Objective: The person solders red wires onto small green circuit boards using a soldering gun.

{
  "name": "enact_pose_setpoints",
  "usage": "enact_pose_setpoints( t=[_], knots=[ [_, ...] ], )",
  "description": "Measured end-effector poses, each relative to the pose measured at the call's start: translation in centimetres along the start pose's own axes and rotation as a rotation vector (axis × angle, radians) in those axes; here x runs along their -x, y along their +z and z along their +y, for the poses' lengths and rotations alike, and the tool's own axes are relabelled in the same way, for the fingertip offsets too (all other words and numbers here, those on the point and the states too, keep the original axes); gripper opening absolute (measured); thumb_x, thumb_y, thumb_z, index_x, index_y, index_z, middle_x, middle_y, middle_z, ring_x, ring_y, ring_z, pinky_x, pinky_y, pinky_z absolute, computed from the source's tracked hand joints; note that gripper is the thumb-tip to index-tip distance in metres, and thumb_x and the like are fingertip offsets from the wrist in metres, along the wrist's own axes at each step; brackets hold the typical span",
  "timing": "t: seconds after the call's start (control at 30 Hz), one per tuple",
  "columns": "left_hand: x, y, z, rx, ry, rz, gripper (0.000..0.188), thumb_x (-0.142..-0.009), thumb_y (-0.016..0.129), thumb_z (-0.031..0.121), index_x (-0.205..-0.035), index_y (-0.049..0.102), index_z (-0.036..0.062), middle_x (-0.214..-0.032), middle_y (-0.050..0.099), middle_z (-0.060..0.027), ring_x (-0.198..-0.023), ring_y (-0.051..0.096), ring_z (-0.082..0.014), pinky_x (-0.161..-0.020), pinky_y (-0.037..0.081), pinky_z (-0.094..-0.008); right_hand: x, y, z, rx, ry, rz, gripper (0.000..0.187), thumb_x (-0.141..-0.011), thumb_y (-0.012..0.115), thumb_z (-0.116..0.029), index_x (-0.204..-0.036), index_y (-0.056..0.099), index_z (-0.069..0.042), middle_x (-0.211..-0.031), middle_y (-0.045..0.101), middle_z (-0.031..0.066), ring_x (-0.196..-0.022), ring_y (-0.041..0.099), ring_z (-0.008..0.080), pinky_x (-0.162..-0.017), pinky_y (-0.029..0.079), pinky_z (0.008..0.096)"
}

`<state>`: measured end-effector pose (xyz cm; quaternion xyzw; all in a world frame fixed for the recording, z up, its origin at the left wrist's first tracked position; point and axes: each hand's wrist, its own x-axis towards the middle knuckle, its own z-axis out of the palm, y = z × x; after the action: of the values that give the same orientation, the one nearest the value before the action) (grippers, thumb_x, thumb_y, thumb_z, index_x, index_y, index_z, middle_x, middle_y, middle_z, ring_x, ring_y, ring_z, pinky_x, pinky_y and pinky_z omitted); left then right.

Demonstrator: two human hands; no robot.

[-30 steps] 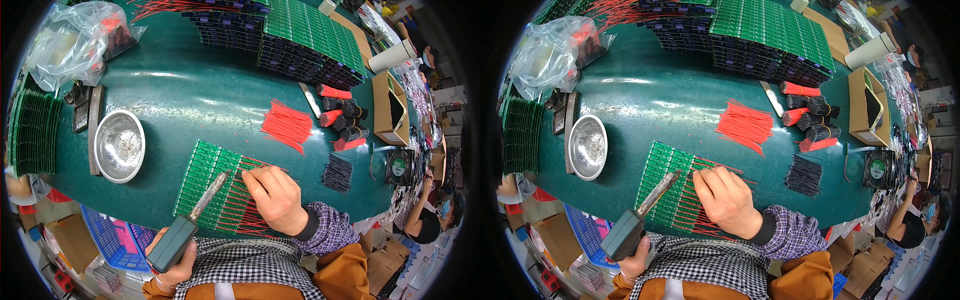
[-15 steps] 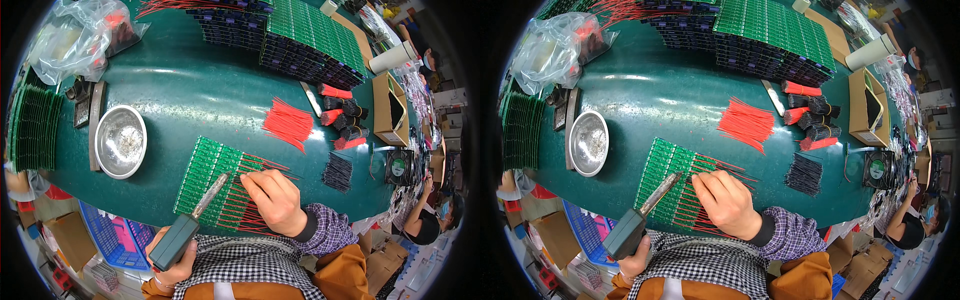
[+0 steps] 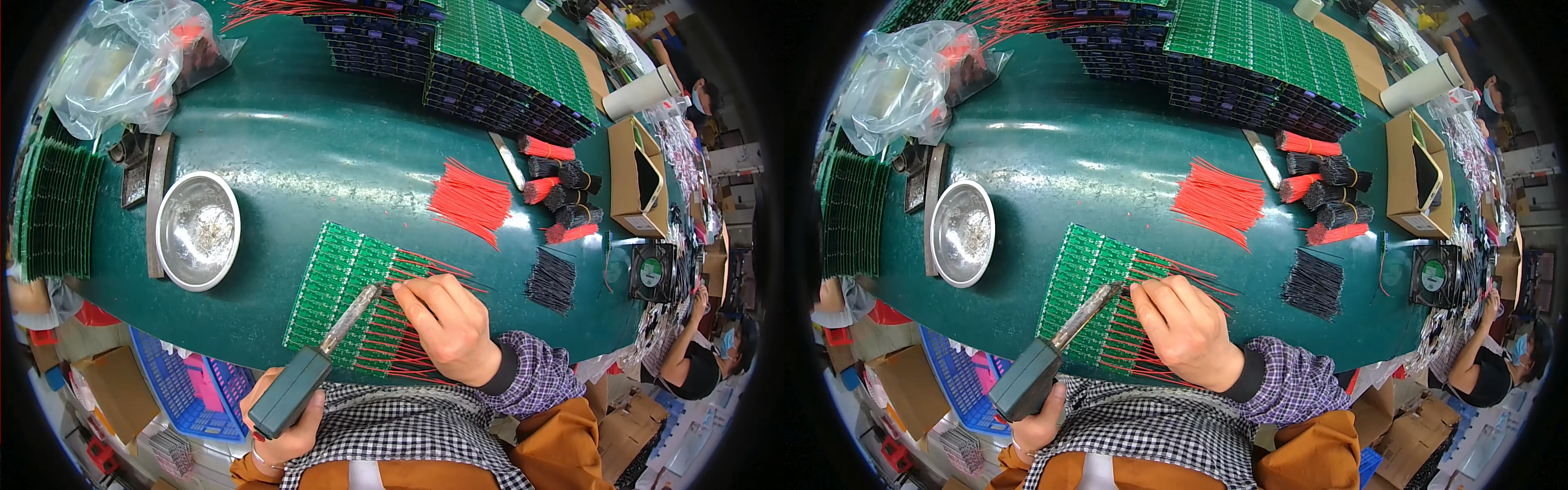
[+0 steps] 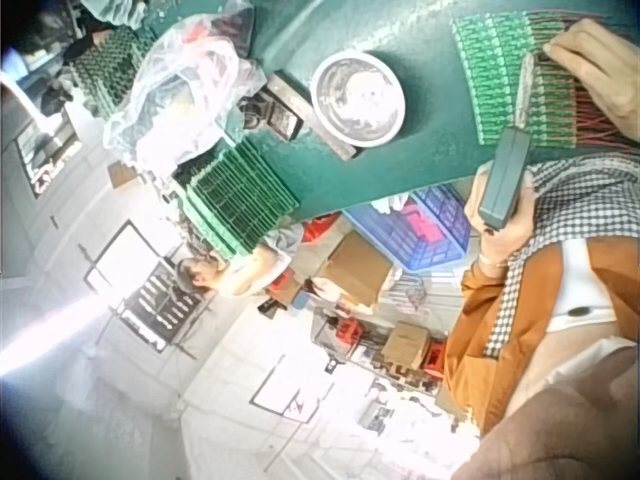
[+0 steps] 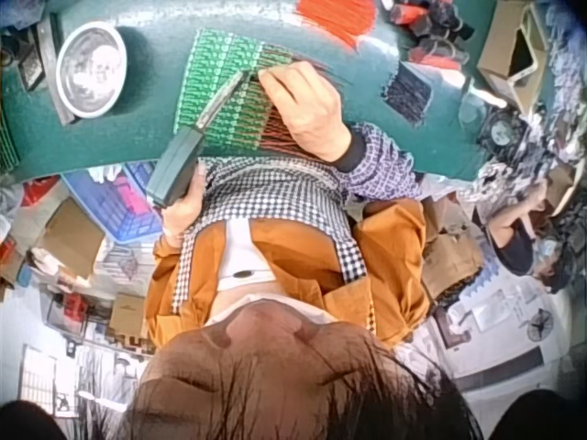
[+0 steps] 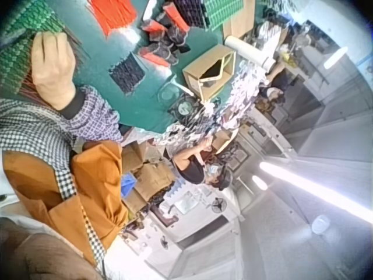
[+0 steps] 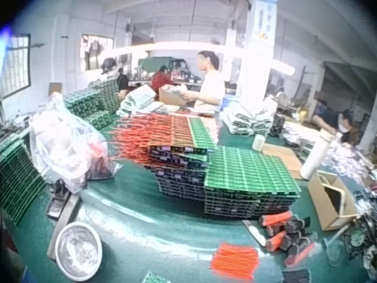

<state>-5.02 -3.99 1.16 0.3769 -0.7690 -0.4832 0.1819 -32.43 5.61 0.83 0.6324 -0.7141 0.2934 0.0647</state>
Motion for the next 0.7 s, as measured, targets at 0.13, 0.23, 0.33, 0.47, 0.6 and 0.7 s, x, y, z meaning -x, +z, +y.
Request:
enact_pose_setpoints(
  t=[0.13, 0.23, 0.33, 0.47, 0.6, 0.7],
  knots=[
    [0.07, -0.05, -0.17, -0.006, 0.051, 0.036, 0.030, -0.075, 0.081, 0.001, -0.105, 0.078, -0.0034, -0.095, 0.073, -0.0174, -0.078, 0.072, -0.0332, -0.068, 0.058, -0.0391, -0.10, -0.06, -0.07, -0.003, 0.011, 0.004, 0.036, -0.073, 0.073, -0.002, -0.107, 0.074, 0.007, -0.099, 0.072, 0.0132, -0.084, 0.069, 0.0262, -0.069, 0.059, 0.0342],
    [0.36, -0.20, -0.21, -0.006, 0.039, 0.044, 0.029, -0.076, 0.080, 0.001, -0.104, 0.077, -0.0035, -0.094, 0.073, -0.0175, -0.076, 0.071, -0.0330, -0.068, 0.057, -0.0396, -0.06, 0.02, -0.06, -0.007, 0.011, 0.009, 0.036, -0.073, 0.073, -0.002, -0.107, 0.074, 0.007, -0.099, 0.072, 0.0130, -0.084, 0.069, 0.0261, -0.069, 0.059, 0.0340],
    [0.44, -0.29, -0.54, -0.012, 0.069, 0.036, 0.028, -0.076, 0.080, 0.001, -0.104, 0.077, -0.0036, -0.093, 0.072, -0.0174, -0.076, 0.069, -0.0330, -0.068, 0.057, -0.0404, -0.11, -0.03, -0.15, -0.009, 0.020, 0.007, 0.035, -0.072, 0.073, 0.000, -0.106, 0.074, 0.007, -0.099, 0.072, 0.0128, -0.084, 0.069, 0.0263, -0.069, 0.059, 0.0343],
    [0.46, -0.18, -0.23, 0.016, 0.036, 0.050, 0.027, -0.077, 0.080, 0.001, -0.103, 0.077, -0.0038, -0.092, 0.072, -0.0179, -0.076, 0.069, -0.0330, -0.069, 0.057, -0.0406, 0.29, 0.30, 0.12, 0.024, -0.006, 0.007, 0.034, -0.074, 0.073, -0.004, -0.107, 0.072, 0.006, -0.101, 0.069, 0.0126, -0.090, 0.068, 0.0247, -0.072, 0.059, 0.0328],
    [0.72, -0.14, -0.36, 0.011, 0.021, 0.052, 0.027, -0.077, 0.080, 0.001, -0.104, 0.077, -0.0043, -0.095, 0.073, -0.0187, -0.079, 0.070, -0.0333, -0.071, 0.058, -0.0400, 0.34, 0.36, 0.04, 0.007, 0.004, 0.010, 0.034, -0.074, 0.073, -0.004, -0.107, 0.072, 0.006, -0.102, 0.069, 0.0127, -0.090, 0.068, 0.0251, -0.073, 0.059, 0.0334],
    [0.73, -0.09, -0.34, 0.014, -0.008, 0.050, 0.028, -0.078, 0.081, 0.002, -0.105, 0.077, -0.0046, -0.097, 0.074, -0.0190, -0.081, 0.073, -0.0337, -0.072, 0.058, -0.0395, 0.35, 0.29, 0.04, 0.009, 0.005, 0.007, 0.035, -0.074, 0.073, -0.004, -0.108, 0.072, 0.006, -0.102, 0.069, 0.0127, -0.090, 0.068, 0.0252, -0.073, 0.059, 0.0336]
  ],
)
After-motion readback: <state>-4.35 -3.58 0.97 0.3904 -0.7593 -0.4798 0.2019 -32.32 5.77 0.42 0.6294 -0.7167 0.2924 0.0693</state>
